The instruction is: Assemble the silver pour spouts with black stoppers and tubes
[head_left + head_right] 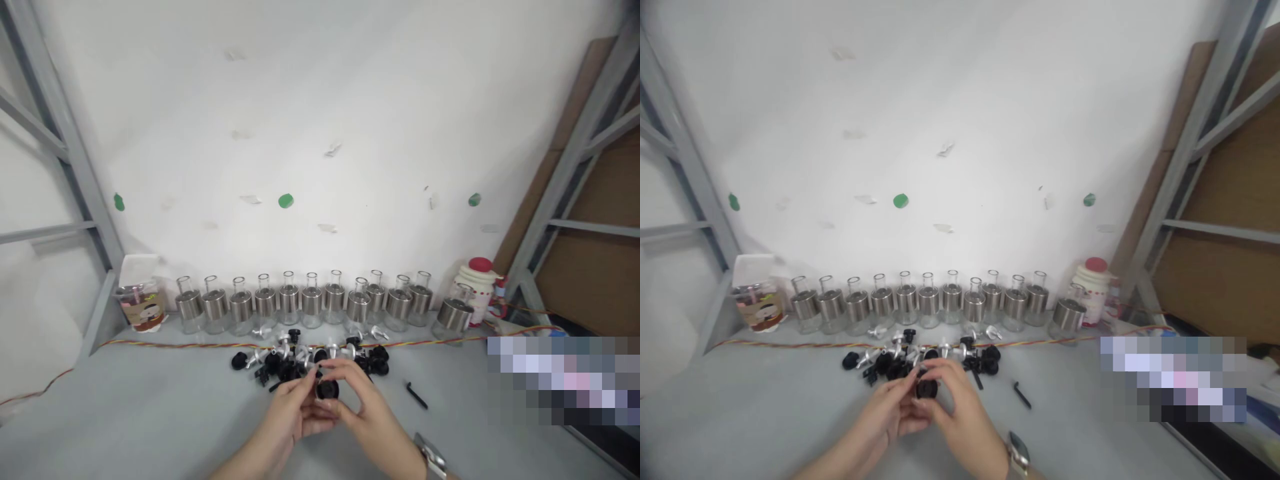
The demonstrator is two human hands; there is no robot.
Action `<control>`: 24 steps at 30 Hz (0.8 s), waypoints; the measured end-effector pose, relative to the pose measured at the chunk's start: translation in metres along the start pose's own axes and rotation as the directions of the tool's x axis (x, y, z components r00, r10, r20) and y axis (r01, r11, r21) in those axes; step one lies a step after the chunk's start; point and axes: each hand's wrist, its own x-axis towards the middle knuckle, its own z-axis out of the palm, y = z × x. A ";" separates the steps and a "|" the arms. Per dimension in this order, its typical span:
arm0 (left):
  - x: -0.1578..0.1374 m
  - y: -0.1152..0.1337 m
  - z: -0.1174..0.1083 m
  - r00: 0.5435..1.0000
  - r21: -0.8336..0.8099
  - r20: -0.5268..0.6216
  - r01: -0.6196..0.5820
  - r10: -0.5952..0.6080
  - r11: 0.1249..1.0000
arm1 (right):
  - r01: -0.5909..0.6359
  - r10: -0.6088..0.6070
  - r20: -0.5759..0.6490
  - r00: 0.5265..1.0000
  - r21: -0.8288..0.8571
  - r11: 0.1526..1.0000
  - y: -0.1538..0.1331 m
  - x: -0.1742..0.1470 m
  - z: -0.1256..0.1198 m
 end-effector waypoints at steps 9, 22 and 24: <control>0.006 -0.005 -0.005 0.988 0.114 0.096 -0.134 0.123 0.984 | 0.107 -0.107 0.010 0.994 -0.200 0.974 0.001 0.000 -0.001; 0.002 0.000 -0.010 0.906 0.429 0.171 -0.422 0.387 0.799 | 0.027 -0.025 0.015 1.000 -0.177 0.984 0.000 -0.002 0.001; 0.001 0.001 -0.010 0.906 0.462 0.142 -0.417 0.398 0.783 | 0.027 -0.022 0.030 0.999 -0.183 0.983 -0.001 -0.002 0.002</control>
